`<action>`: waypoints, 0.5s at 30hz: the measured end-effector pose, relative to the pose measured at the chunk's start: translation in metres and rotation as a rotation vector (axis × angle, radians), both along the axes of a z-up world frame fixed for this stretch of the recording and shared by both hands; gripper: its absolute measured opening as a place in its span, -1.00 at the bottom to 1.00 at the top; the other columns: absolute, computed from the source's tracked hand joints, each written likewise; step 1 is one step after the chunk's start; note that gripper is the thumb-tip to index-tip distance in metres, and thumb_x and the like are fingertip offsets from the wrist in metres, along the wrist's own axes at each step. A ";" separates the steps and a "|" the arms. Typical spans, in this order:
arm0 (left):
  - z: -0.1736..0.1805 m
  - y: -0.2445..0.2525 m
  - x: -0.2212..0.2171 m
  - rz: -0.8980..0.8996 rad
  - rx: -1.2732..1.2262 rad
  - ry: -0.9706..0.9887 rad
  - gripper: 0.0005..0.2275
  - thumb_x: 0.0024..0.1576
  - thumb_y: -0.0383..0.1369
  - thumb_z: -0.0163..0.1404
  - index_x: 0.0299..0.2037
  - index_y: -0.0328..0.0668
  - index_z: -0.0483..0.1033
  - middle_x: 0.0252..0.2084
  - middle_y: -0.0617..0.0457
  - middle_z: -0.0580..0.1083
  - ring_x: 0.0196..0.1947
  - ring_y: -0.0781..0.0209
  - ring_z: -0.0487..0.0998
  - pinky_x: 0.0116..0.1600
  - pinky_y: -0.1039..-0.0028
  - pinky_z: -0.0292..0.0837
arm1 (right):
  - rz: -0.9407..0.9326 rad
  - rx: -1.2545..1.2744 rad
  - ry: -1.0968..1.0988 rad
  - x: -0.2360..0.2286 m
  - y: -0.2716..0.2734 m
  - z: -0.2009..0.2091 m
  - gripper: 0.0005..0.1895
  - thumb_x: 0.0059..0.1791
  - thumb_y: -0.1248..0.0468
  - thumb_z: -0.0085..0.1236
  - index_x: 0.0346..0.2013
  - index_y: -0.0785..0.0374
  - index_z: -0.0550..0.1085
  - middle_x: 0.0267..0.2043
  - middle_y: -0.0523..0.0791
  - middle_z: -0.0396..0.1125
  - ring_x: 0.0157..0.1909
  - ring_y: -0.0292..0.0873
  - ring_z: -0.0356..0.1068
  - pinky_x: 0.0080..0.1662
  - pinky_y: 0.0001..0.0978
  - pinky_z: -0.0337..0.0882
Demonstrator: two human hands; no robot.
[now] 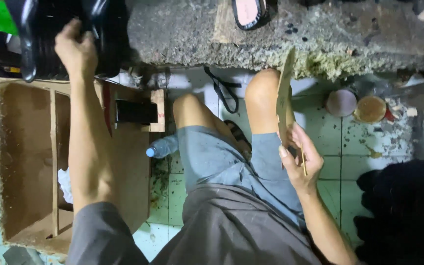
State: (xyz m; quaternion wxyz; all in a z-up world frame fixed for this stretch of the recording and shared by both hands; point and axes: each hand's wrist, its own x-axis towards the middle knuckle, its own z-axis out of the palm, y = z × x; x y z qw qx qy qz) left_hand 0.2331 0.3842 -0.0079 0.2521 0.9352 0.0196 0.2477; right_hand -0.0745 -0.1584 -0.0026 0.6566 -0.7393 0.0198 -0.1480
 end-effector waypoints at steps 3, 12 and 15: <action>0.022 -0.039 -0.014 -0.036 0.118 0.161 -0.57 0.24 0.00 0.12 -0.14 -0.33 0.65 -0.38 0.02 0.54 -0.38 0.16 0.52 -0.26 0.29 0.37 | 0.009 -0.005 -0.019 0.000 0.000 0.002 -0.39 -0.02 0.32 0.11 0.26 0.60 0.25 0.09 0.22 0.37 0.12 0.09 0.44 0.19 -0.17 0.49; 0.051 -0.064 -0.045 0.156 -0.019 0.436 -0.32 -0.01 -0.15 0.38 0.25 -0.35 0.39 0.16 -0.30 0.44 0.20 -0.13 0.42 0.24 0.23 0.31 | 0.041 0.379 -0.002 -0.009 -0.007 -0.003 -0.42 0.02 0.44 -0.06 0.33 0.62 0.15 0.09 0.26 0.34 0.00 0.08 0.47 0.06 -0.21 0.59; 0.023 -0.088 -0.039 0.281 0.206 0.160 -0.57 0.12 -0.31 0.36 0.14 -0.29 0.53 0.22 -0.48 0.25 0.24 -0.39 0.27 0.26 -0.04 0.24 | 0.173 0.570 0.044 -0.009 -0.007 0.000 -0.40 0.01 0.48 -0.01 0.35 0.54 0.16 -0.16 -0.05 0.34 -0.26 -0.21 0.41 -0.14 -0.49 0.52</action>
